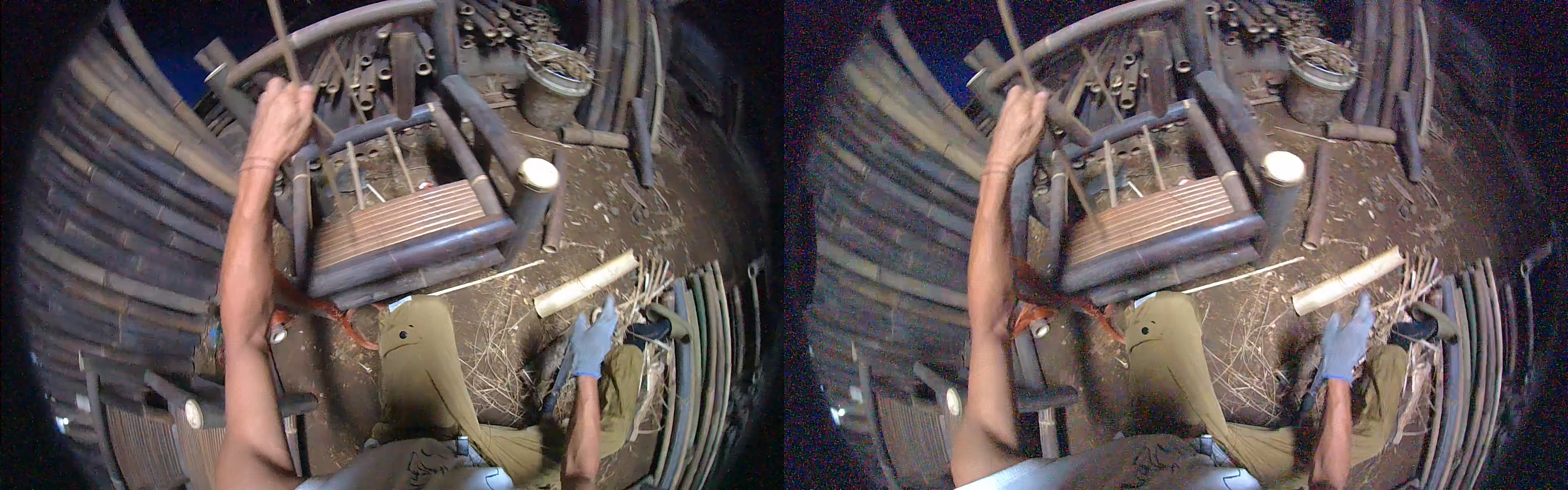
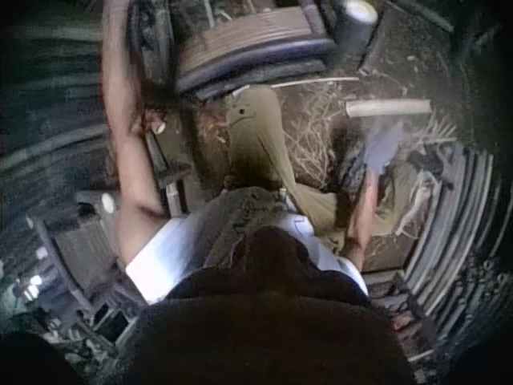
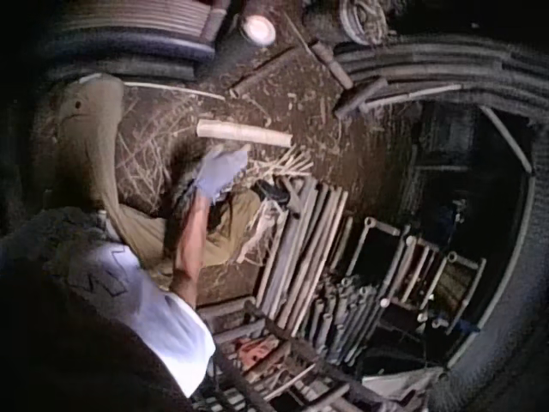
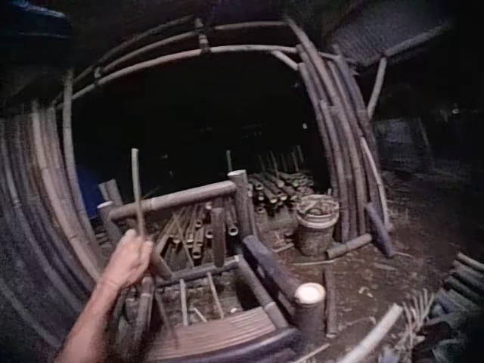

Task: The person is constructing the seat of a bamboo chair, splitting thin bamboo strips with a machete and weaving them onto the chair frame.

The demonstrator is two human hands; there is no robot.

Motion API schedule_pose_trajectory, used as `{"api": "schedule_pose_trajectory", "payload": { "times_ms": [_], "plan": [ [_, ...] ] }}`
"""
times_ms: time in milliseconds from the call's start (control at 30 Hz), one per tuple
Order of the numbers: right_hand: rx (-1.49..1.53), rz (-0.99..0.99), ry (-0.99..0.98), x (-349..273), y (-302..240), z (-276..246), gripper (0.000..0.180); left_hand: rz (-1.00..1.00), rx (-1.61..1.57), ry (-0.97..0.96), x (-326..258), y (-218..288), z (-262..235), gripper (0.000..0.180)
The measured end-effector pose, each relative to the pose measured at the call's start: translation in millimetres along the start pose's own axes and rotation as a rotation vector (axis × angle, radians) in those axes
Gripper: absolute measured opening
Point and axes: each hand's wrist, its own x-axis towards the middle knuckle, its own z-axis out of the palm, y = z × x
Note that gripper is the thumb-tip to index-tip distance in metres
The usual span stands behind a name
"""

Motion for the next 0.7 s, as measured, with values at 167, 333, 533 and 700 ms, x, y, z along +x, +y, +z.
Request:
{"api": "schedule_pose_trajectory", "payload": {
  "times_ms": [167, 333, 533, 700],
  "plan": [
    [0.373, -0.235, 0.219, 149, -151, -35, 0.063, -0.095, -0.620, 0.179, -2, 8, 38, 0.037],
    [0.261, -0.439, 0.215, 222, -246, 2, 0.058, -0.159, -0.766, 0.362, -10, 23, 102, 0.028],
    [-0.156, -0.375, -0.001, 213, -282, 31, 0.052, -0.093, -0.601, 0.033, -75, 71, 174, 0.034],
    [-0.106, -0.410, 0.028, 211, -278, 40, 0.047, -0.161, -0.651, -0.089, -105, 56, 192, 0.035]
  ]
}}
